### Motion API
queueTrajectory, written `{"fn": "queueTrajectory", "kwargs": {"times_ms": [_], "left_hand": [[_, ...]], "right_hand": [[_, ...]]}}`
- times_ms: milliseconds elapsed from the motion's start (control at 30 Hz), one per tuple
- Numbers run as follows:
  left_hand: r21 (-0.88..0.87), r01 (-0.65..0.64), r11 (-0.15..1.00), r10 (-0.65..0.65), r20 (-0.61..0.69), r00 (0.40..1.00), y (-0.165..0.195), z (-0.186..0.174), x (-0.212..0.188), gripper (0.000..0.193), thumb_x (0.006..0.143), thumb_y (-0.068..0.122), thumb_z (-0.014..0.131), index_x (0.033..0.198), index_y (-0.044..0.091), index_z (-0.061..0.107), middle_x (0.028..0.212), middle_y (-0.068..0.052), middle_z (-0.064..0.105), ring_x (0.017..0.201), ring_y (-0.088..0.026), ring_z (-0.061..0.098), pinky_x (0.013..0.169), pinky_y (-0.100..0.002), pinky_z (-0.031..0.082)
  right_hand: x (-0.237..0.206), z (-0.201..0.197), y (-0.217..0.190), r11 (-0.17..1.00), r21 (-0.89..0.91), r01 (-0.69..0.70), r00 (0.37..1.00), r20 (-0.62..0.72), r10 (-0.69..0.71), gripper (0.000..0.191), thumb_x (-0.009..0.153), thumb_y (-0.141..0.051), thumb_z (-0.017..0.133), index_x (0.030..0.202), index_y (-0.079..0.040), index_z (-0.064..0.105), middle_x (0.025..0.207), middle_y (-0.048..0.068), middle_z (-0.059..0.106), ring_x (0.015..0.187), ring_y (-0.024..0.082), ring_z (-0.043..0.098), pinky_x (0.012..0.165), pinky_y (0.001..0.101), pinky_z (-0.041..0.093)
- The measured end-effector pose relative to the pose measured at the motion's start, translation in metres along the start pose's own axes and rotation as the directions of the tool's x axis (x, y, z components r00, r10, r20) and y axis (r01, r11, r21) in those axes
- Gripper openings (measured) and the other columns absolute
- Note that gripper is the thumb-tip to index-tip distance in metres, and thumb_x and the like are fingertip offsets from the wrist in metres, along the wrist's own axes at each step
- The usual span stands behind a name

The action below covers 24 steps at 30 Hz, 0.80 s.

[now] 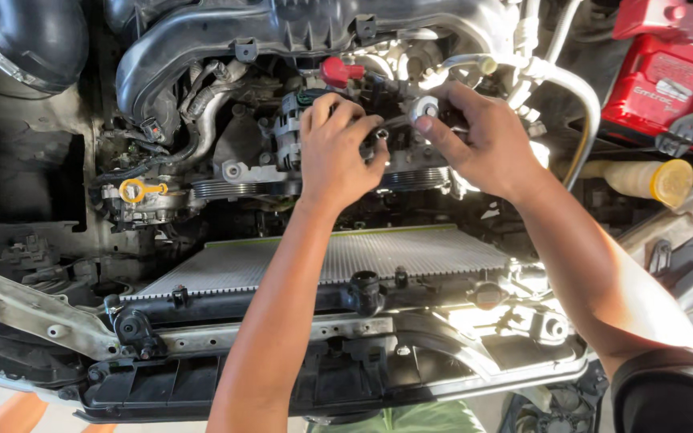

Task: The person works in the open engine bay of a car, loosening and repositioning components near the alternator and belt area. They reach into the engine compartment, use a ratchet wrench on bolts, step back to a toolbox on the floor to pick sockets and pliers, and return to continue tightening and adjusting parts by hand and with the wrench.

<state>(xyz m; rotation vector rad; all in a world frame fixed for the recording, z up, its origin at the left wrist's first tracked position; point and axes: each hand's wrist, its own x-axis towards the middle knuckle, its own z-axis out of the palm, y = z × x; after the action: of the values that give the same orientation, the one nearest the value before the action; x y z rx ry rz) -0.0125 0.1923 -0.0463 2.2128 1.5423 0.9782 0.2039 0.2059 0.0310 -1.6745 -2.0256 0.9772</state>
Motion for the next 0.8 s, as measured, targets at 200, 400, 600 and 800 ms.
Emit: {"fn": "queueTrajectory", "kwargs": {"times_ms": [200,400,600,800], "left_hand": [[0.011,0.051,0.999,-0.052,0.044,0.998,0.004,-0.006,-0.001,0.022,0.08,0.024,0.081,0.099,0.013,0.08,0.104,0.001,0.068,0.121,-0.028,0.051,0.102,-0.049,0.037],[-0.005,0.048,0.999,-0.048,0.033,0.998,-0.002,-0.007,-0.003,0.02,0.08,0.024,0.081,0.097,0.015,0.081,0.103,0.002,0.07,0.122,-0.028,0.051,0.103,-0.048,0.037],[-0.004,0.064,0.998,-0.064,0.04,0.997,-0.005,-0.008,-0.004,0.019,0.08,0.025,0.081,0.094,0.013,0.081,0.101,0.001,0.07,0.122,-0.028,0.052,0.104,-0.048,0.037],[-0.021,0.053,0.998,-0.053,0.017,0.998,-0.005,-0.008,-0.004,0.018,0.08,0.024,0.08,0.094,0.012,0.081,0.101,0.0,0.07,0.121,-0.028,0.052,0.104,-0.048,0.036]], "right_hand": [[0.009,0.006,-0.006,0.979,-0.173,0.109,0.993,0.074,-0.097,0.048,0.096,-0.043,0.071,0.127,-0.006,0.068,0.089,0.019,0.073,0.072,0.037,0.069,0.07,0.0468,0.053],[0.013,-0.005,-0.014,0.992,0.032,0.124,0.986,0.104,-0.127,0.045,0.099,-0.042,0.066,0.125,-0.005,0.066,0.091,0.016,0.073,0.077,0.031,0.072,0.072,0.0424,0.056],[0.021,-0.001,-0.019,0.966,-0.236,0.104,0.982,0.179,-0.062,0.052,0.094,-0.045,0.068,0.13,-0.008,0.068,0.082,0.022,0.071,0.071,0.039,0.068,0.074,0.0475,0.053],[0.032,-0.01,-0.017,0.93,-0.238,0.282,0.945,0.234,-0.227,0.05,0.096,-0.048,0.066,0.127,-0.008,0.069,0.098,0.019,0.072,0.082,0.039,0.069,0.075,0.0478,0.054]]}}
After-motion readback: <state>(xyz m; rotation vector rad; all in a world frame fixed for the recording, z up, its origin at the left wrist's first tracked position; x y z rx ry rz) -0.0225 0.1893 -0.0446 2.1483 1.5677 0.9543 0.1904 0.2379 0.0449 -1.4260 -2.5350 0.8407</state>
